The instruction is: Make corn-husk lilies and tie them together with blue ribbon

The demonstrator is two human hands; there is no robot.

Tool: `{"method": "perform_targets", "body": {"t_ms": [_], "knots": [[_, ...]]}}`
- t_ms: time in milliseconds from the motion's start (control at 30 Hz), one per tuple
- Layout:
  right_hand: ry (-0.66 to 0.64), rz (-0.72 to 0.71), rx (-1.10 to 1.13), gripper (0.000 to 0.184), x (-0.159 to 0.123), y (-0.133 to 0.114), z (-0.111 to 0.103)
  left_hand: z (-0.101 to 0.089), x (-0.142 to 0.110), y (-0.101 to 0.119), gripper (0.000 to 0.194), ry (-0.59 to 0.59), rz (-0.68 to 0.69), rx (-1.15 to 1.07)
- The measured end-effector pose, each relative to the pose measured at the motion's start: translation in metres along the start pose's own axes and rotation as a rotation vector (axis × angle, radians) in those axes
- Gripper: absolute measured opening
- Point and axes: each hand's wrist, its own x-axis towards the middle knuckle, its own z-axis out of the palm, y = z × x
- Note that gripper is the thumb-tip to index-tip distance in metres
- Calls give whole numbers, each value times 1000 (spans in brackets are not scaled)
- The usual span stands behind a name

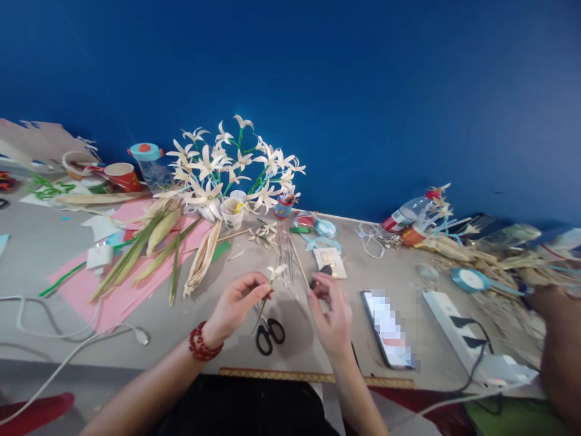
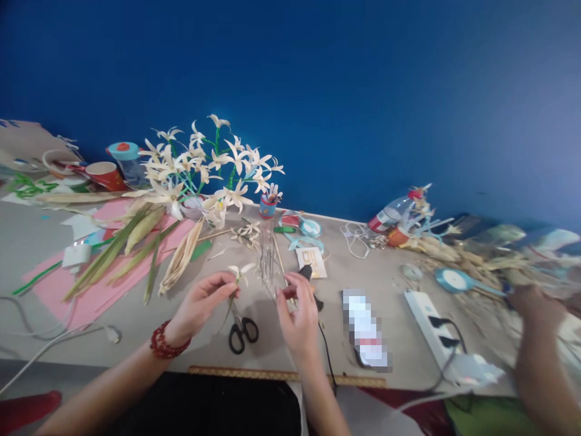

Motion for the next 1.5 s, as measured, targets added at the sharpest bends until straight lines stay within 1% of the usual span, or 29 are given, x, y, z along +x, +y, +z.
{"method": "perform_targets", "body": {"t_ms": [67, 133, 233, 333, 400, 467, 533, 600, 667, 733, 800, 900, 1000, 1133, 1233, 1367, 1433, 1500], "knots": [[-48, 14, -33, 21, -1, 1, -2, -1, -1, 0, 17, -6, 115, 75], [-124, 11, -36, 16, -1, 4, -2, -3, -1, 2, 17, -22, 254, 158], [-227, 44, 39, 25, -2, 14, 5, -6, 0, 6, 16, -35, 430, 200], [-252, 121, 98, 35, -8, 31, 18, -8, 0, 8, 18, -30, 529, 155], [-268, 112, 48, 36, -13, 41, 25, -8, 0, 7, 20, -19, 529, 118], [-277, 83, -17, 32, -17, 46, 29, -7, -1, 4, 22, 3, 474, 75], [-259, 64, -30, 25, -19, 43, 30, -6, -1, 1, 23, 36, 405, 25], [-214, 34, 35, 20, -18, 33, 31, -4, 0, -1, 21, 73, 346, -28], [-169, -25, 152, 16, -16, 16, 32, 0, 2, -3, 18, 113, 313, -78], [-144, -81, 283, 14, -14, -2, 35, 4, 4, -5, 14, 146, 305, -112], [-146, -111, 388, 16, -12, -18, 41, 9, 6, -8, 11, 180, 310, -111], [-115, -94, 487, 16, -11, -31, 52, 13, 7, -14, 7, 251, 314, -117], [-53, -56, 495, 13, -10, -33, 60, 16, 5, -19, 4, 296, 295, -172], [-15, -68, 433, 8, -9, -29, 64, 20, 2, -19, 5, 264, 287, -201], [-50, -21, 508, 5, -9, -23, 65, 20, 1, -16, 9, 206, 285, -174], [-196, 71, 756, 8, -7, -12, 63, 12, 2, -10, 14, 52, 316, -44], [-276, 78, 845, 11, -4, -7, 60, 6, 4, -6, 13, -23, 345, 9], [-354, 67, 876, 14, 1, -4, 55, 0, 5, -2, 13, -94, 384, 65]]}}
